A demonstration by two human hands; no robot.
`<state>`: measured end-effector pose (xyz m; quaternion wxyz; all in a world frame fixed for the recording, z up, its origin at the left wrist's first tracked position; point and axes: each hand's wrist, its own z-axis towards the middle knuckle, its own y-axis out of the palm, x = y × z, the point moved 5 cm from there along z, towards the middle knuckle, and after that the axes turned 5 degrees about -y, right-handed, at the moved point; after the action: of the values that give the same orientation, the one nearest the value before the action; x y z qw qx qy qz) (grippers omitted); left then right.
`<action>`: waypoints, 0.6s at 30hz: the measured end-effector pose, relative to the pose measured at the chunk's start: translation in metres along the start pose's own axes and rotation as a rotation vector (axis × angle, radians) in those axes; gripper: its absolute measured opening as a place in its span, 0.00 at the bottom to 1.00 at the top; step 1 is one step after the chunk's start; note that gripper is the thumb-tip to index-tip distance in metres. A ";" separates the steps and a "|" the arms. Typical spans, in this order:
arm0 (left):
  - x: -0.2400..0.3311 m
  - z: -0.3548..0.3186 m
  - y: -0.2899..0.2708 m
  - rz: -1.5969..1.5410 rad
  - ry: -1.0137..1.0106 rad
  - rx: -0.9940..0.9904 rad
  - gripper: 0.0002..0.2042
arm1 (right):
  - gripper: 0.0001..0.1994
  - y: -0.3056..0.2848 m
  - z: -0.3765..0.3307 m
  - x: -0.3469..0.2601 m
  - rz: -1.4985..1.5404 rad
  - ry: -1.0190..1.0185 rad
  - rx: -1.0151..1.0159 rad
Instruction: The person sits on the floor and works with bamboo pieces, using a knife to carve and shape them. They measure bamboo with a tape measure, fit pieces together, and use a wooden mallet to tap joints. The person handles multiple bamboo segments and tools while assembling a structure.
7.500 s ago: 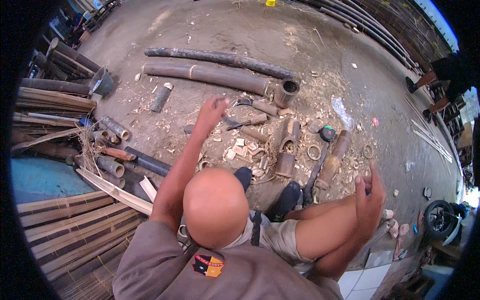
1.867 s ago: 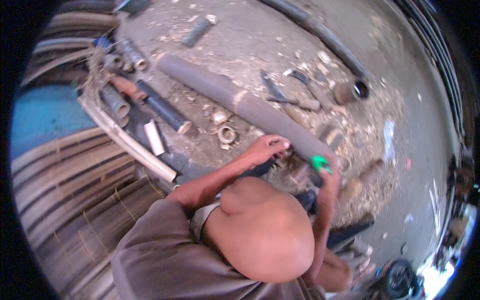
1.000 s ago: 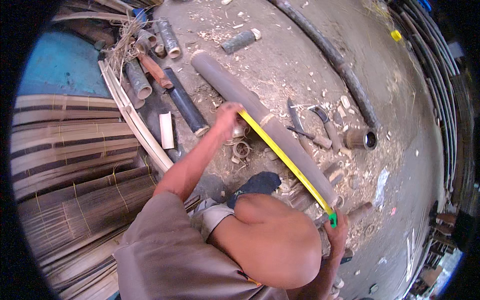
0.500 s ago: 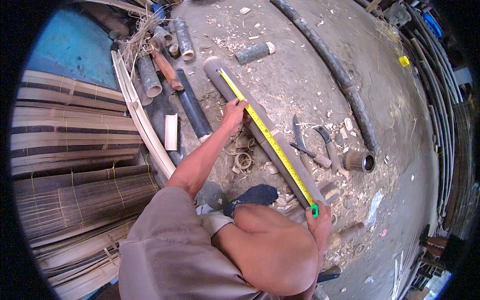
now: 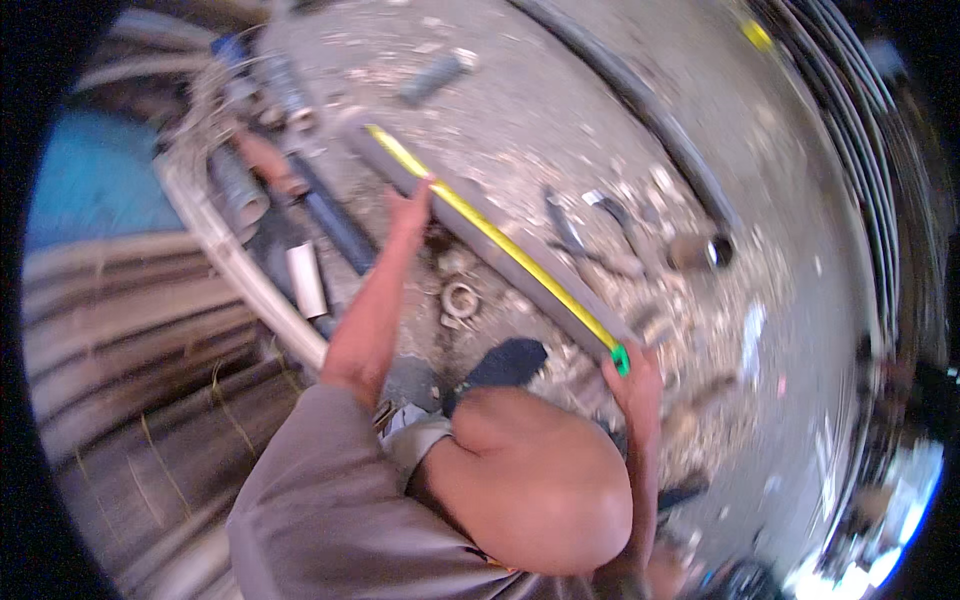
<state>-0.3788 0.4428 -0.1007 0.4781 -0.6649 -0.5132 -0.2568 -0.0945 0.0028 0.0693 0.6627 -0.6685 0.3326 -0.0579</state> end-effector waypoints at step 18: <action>0.002 0.009 0.017 -0.155 -0.312 -0.412 0.56 | 0.17 -0.048 -0.077 0.120 -0.159 0.392 -0.052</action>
<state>-0.3636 0.4513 -0.1096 0.2268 -0.7383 -0.5671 -0.2861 -0.0242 -0.1296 0.0794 0.5611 -0.6857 0.4026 -0.2302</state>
